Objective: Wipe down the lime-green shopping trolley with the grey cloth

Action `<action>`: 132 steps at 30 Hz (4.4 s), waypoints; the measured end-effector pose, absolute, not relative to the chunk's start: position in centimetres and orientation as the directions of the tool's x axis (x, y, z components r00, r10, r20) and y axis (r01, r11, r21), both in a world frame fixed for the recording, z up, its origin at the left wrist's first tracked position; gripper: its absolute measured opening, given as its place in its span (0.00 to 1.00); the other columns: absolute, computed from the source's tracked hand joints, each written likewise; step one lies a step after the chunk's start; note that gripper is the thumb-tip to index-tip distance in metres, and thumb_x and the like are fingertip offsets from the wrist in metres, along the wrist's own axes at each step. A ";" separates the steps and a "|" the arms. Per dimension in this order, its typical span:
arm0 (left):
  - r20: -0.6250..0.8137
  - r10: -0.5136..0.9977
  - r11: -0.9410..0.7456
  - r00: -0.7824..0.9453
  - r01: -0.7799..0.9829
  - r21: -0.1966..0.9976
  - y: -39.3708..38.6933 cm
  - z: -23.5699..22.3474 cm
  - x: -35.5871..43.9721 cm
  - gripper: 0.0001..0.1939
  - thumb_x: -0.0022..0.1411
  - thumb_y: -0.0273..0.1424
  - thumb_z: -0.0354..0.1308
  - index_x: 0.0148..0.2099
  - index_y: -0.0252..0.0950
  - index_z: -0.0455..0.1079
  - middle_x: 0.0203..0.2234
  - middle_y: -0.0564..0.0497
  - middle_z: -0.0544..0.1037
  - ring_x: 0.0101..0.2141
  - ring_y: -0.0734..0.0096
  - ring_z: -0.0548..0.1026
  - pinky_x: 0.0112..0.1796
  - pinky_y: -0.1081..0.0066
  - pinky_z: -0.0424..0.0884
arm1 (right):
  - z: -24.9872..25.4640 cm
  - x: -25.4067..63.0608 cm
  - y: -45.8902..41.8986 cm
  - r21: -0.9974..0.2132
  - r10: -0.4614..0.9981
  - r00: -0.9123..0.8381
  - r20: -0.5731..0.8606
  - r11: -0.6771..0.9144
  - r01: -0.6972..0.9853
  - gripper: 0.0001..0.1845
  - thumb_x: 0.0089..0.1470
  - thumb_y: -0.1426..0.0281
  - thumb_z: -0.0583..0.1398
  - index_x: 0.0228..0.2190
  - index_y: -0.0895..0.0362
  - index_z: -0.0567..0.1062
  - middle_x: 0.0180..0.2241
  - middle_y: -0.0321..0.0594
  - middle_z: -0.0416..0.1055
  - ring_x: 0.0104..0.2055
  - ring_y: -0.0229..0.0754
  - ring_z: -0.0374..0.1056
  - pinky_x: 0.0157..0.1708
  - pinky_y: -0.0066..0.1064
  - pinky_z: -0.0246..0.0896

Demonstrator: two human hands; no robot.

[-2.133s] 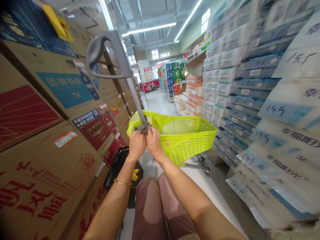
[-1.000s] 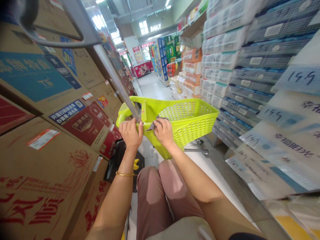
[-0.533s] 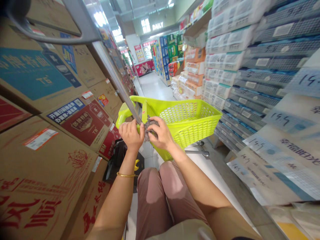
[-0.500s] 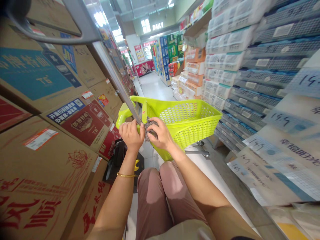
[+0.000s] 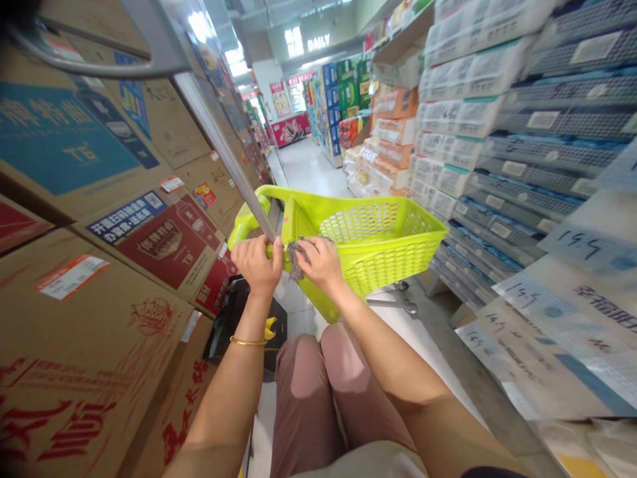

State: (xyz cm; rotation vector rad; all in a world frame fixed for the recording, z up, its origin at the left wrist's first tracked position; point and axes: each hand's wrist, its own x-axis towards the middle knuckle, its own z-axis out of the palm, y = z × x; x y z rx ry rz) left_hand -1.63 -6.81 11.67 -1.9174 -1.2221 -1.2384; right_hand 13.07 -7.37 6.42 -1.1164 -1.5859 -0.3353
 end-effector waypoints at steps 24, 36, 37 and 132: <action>0.868 0.496 -0.370 -0.031 0.897 0.243 -6.2 10.3 -0.5 0.20 0.65 0.42 0.45 0.46 0.32 0.68 0.37 0.39 0.75 0.48 0.56 0.69 0.58 0.50 0.50 | 7.4 10.6 -6.3 -0.425 0.489 0.131 0.862 0.559 0.712 0.13 0.58 0.63 0.53 0.35 0.53 0.75 0.37 0.43 0.72 0.41 0.43 0.66 0.43 0.38 0.60; 0.883 0.468 -0.312 -0.038 0.928 0.205 -5.7 10.7 -0.1 0.18 0.61 0.41 0.48 0.41 0.32 0.68 0.36 0.39 0.74 0.47 0.54 0.69 0.56 0.50 0.53 | 4.9 16.0 -6.3 -0.488 0.467 0.292 0.835 0.382 0.785 0.10 0.57 0.65 0.54 0.28 0.55 0.72 0.27 0.39 0.68 0.35 0.43 0.62 0.38 0.36 0.55; 0.884 0.466 -0.305 -0.044 0.930 0.207 -5.7 10.7 0.0 0.18 0.61 0.42 0.49 0.41 0.32 0.68 0.36 0.38 0.74 0.47 0.53 0.69 0.56 0.49 0.53 | 5.2 15.6 -6.4 -0.511 0.475 0.314 0.822 0.373 0.774 0.10 0.57 0.64 0.54 0.28 0.55 0.72 0.27 0.39 0.67 0.35 0.43 0.62 0.38 0.36 0.55; 0.764 0.530 -0.470 0.369 0.877 -0.097 -4.5 9.6 1.2 0.19 0.68 0.33 0.39 0.31 0.37 0.68 0.27 0.46 0.72 0.35 0.61 0.68 0.44 0.60 0.59 | 4.5 17.2 -6.6 -0.413 0.639 0.223 0.736 0.163 0.896 0.15 0.60 0.61 0.51 0.35 0.54 0.73 0.33 0.39 0.71 0.40 0.43 0.62 0.50 0.39 0.47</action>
